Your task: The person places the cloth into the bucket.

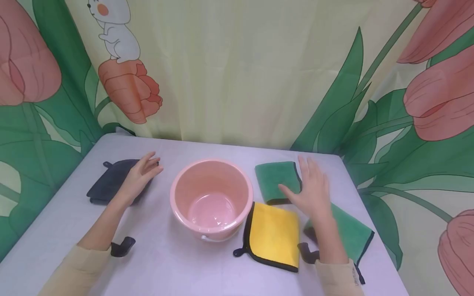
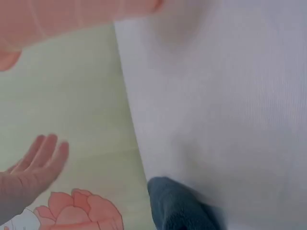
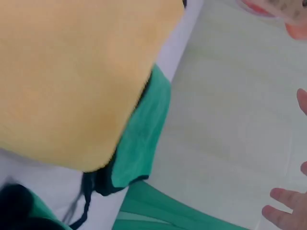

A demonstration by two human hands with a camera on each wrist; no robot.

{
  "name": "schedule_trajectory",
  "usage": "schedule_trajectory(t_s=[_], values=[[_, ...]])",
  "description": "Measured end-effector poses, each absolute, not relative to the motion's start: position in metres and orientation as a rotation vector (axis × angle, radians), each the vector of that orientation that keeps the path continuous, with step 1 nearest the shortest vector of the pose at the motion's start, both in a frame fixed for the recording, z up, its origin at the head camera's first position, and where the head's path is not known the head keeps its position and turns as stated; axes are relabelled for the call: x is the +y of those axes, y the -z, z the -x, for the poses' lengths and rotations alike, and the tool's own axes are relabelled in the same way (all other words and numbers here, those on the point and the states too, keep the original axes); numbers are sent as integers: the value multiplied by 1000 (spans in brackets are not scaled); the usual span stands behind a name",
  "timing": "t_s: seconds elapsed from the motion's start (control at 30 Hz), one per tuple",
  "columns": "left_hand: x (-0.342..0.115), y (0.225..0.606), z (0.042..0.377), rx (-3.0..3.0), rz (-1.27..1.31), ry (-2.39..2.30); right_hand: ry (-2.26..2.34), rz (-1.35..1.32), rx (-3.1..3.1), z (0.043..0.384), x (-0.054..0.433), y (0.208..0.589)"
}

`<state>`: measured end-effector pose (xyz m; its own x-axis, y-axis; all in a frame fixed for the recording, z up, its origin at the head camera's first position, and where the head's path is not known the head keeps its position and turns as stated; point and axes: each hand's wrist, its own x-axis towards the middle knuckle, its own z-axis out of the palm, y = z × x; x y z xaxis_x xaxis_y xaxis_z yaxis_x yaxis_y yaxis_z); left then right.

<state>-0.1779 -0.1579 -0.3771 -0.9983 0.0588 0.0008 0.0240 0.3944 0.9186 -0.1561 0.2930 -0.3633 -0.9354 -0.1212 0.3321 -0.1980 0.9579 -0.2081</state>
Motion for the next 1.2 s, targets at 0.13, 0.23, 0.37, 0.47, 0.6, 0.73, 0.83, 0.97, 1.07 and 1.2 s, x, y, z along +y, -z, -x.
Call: schedule_trajectory(t_s=[0.13, 0.23, 0.37, 0.47, 0.6, 0.73, 0.83, 0.97, 1.07, 1.2], values=[[-154, 370, 170, 2228, -42, -1981, -301, -311, -2763, 142, 283, 376], [-153, 369, 164, 2021, -30, -2073, -288, -344, -2768, 130, 275, 387], [-151, 368, 158, 1864, -47, -2105, -284, -381, -2791, 110, 265, 404], [-148, 367, 153, 1810, -54, -2106, -288, -404, -2809, 97, 258, 419], [-147, 365, 147, 1770, -42, -2111, -282, -431, -2852, 83, 251, 434], [-146, 363, 142, 1748, -24, -2105, -281, -443, -2896, 72, 247, 443], [-143, 363, 140, 1754, -18, -2084, -269, -448, -2942, 67, 245, 446], [-138, 366, 139, 1773, -12, -2056, -234, -469, -3015, 63, 244, 449], [-134, 368, 139, 1792, 3, -2040, -217, -471, -3063, 61, 243, 451], [-130, 371, 139, 1822, -4, -2022, -204, -465, -3123, 61, 241, 453]])
